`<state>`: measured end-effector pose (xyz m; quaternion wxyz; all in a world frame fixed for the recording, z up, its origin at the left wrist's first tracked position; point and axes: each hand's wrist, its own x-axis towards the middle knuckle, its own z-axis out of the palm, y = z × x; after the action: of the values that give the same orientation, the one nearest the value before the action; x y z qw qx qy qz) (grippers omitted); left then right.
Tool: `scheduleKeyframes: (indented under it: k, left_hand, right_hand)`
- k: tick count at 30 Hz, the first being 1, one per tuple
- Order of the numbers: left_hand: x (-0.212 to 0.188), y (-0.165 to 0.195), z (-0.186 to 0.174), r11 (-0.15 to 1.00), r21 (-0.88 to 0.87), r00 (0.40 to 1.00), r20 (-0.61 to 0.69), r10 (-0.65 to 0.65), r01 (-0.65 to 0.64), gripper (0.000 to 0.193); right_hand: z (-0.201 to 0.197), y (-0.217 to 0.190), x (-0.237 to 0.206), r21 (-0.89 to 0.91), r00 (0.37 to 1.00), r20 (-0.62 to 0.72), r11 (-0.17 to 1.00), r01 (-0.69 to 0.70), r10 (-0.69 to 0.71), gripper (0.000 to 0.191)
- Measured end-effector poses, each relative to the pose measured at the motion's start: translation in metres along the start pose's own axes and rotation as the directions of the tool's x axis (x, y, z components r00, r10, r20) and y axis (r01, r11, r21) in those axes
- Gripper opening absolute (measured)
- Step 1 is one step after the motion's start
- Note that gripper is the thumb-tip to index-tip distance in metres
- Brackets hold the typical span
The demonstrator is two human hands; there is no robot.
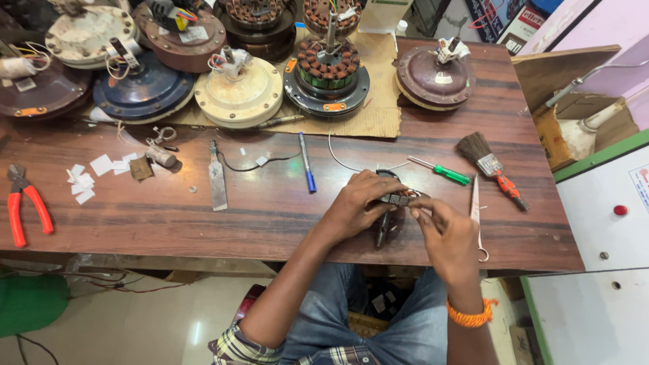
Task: The person sits at a workbench and assembles an electric fan motor, fitting the wound copper armature into the motor housing and pressing the components together by hand. They repeatedly turn and reposition the motor unit while seating the parts, with pliers, a screwdriver, scissors, a file and a brush lying on the bench.
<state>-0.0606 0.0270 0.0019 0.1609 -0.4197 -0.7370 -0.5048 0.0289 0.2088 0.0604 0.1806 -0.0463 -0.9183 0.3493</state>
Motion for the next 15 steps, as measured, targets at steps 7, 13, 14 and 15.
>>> scheduleKeyframes:
  k: [7,13,14,15]
  left_hand:
    - [0.030,0.036,-0.050,0.896,0.389,0.969,0.196,0.149,-0.217,0.068]
    - [0.089,0.132,-0.174,0.166,0.871,0.724,0.263,0.638,-0.463,0.056]
    - [0.096,0.152,-0.194,0.115,0.897,0.679,0.235,0.695,-0.427,0.055]
    - [0.103,0.168,-0.205,0.076,0.914,0.647,0.221,0.729,-0.398,0.054]
  right_hand:
    - [0.047,0.017,-0.033,0.055,0.985,-0.146,0.993,0.103,-0.094,0.009]
    - [0.077,0.061,-0.035,0.049,0.946,-0.269,0.978,0.201,-0.181,0.011]
    - [0.080,0.065,-0.034,0.007,0.942,-0.283,0.982,0.190,-0.180,0.013]
    - [0.082,0.068,-0.036,0.049,0.927,-0.301,0.967,0.249,-0.223,0.015]
